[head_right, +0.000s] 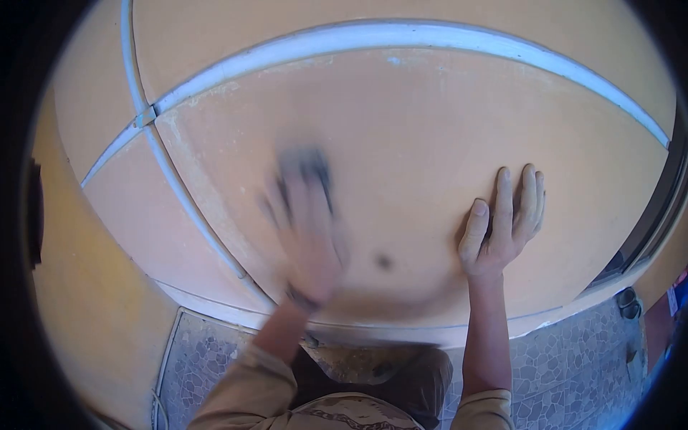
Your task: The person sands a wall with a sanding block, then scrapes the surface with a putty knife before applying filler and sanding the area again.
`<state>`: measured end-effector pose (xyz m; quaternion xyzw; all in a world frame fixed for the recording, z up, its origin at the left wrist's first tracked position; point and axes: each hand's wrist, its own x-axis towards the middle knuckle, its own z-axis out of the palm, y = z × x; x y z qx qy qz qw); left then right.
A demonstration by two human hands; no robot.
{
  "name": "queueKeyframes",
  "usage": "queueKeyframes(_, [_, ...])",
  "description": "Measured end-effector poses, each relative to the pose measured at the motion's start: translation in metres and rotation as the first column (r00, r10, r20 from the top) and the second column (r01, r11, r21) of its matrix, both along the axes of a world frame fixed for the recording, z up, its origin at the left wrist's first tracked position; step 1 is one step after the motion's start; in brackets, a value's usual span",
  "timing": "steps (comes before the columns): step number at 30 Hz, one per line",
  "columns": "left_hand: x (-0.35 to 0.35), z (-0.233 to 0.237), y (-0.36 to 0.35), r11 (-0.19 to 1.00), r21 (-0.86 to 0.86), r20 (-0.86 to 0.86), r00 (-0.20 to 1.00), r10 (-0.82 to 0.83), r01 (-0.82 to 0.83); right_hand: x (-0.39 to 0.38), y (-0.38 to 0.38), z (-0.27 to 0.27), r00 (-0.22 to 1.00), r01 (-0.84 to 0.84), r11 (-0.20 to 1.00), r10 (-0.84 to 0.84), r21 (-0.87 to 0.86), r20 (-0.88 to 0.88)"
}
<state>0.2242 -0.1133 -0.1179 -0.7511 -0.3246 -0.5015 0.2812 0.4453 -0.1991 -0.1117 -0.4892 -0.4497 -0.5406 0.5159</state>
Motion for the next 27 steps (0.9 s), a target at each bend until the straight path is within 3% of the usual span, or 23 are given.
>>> queueKeyframes(3, [0.001, -0.2, -0.002, 0.988, 0.02, 0.004, 0.988, -0.156, 0.156, 0.001, -0.001, -0.002, 0.999, 0.039, 0.999, -0.039, -0.01, 0.002])
queueKeyframes(6, [0.015, -0.137, -0.007, 0.994, -0.013, 0.021, 0.993, -0.113, 0.113, 0.001, -0.001, -0.001, 0.999, 0.05, 0.999, -0.05, -0.021, 0.019])
queueKeyframes(7, [0.025, -0.086, -0.005, 0.992, 0.076, 0.019, 0.994, -0.106, 0.104, 0.0, 0.0, 0.0, 0.998, 0.055, 0.998, -0.055, -0.017, 0.013])
queueKeyframes(9, [0.041, 0.061, -0.015, 0.979, 0.137, -0.024, 0.988, -0.151, 0.152, -0.002, -0.002, -0.002, 0.998, 0.068, 0.997, -0.068, -0.039, 0.006])
queueKeyframes(11, [0.059, 0.101, -0.013, 0.96, 0.216, 0.037, 0.981, -0.191, 0.179, 0.002, -0.004, -0.002, 0.998, 0.064, 0.997, -0.064, -0.036, 0.004])
queueKeyframes(12, [0.062, 0.106, -0.012, 0.949, 0.255, 0.069, 0.976, -0.207, 0.183, 0.003, -0.004, -0.002, 0.998, 0.057, 0.998, -0.057, -0.035, 0.005])
queueKeyframes(13, [0.054, 0.068, -0.016, 0.973, 0.169, 0.044, 0.985, -0.168, 0.158, 0.002, -0.004, -0.002, 0.999, 0.046, 0.998, -0.046, -0.037, -0.001])
queueKeyframes(16, [0.035, -0.122, -0.014, 0.996, 0.051, -0.018, 0.998, -0.067, 0.068, 0.003, -0.002, -0.004, 1.0, 0.031, 0.999, -0.031, -0.027, 0.004])
queueKeyframes(17, [0.026, -0.165, -0.022, 0.989, -0.094, 0.009, 0.994, -0.109, 0.11, 0.002, -0.003, -0.005, 0.999, 0.043, 0.999, -0.042, -0.027, 0.008])
queueKeyframes(19, [0.035, -0.135, -0.013, 0.996, 0.049, 0.028, 0.997, -0.069, 0.068, 0.004, -0.005, 0.0, 0.998, 0.051, 0.998, -0.05, -0.026, 0.024])
queueKeyframes(21, [0.045, -0.037, -0.018, 0.997, 0.056, 0.059, 0.997, -0.056, 0.053, 0.002, -0.004, -0.003, 0.999, 0.046, 0.999, -0.046, -0.027, 0.009])
queueKeyframes(22, [0.05, 0.046, -0.017, 0.981, 0.128, 0.086, 0.983, -0.159, 0.148, 0.001, -0.003, -0.004, 0.999, 0.045, 0.999, -0.044, -0.02, 0.006])
queueKeyframes(24, [0.056, 0.091, -0.015, 0.949, 0.205, 0.092, 0.96, -0.264, 0.241, 0.003, -0.003, -0.004, 0.999, 0.044, 0.999, -0.043, -0.023, 0.014])
queueKeyframes(26, [0.059, 0.074, -0.014, 0.943, 0.229, 0.061, 0.964, -0.26, 0.24, 0.003, -0.004, -0.001, 0.999, 0.028, 0.999, -0.027, -0.026, 0.021])
queueKeyframes(27, [0.056, 0.026, -0.016, 0.966, 0.172, 0.012, 0.98, -0.197, 0.192, 0.002, -0.003, -0.003, 1.0, 0.021, 1.0, -0.02, -0.021, 0.019])
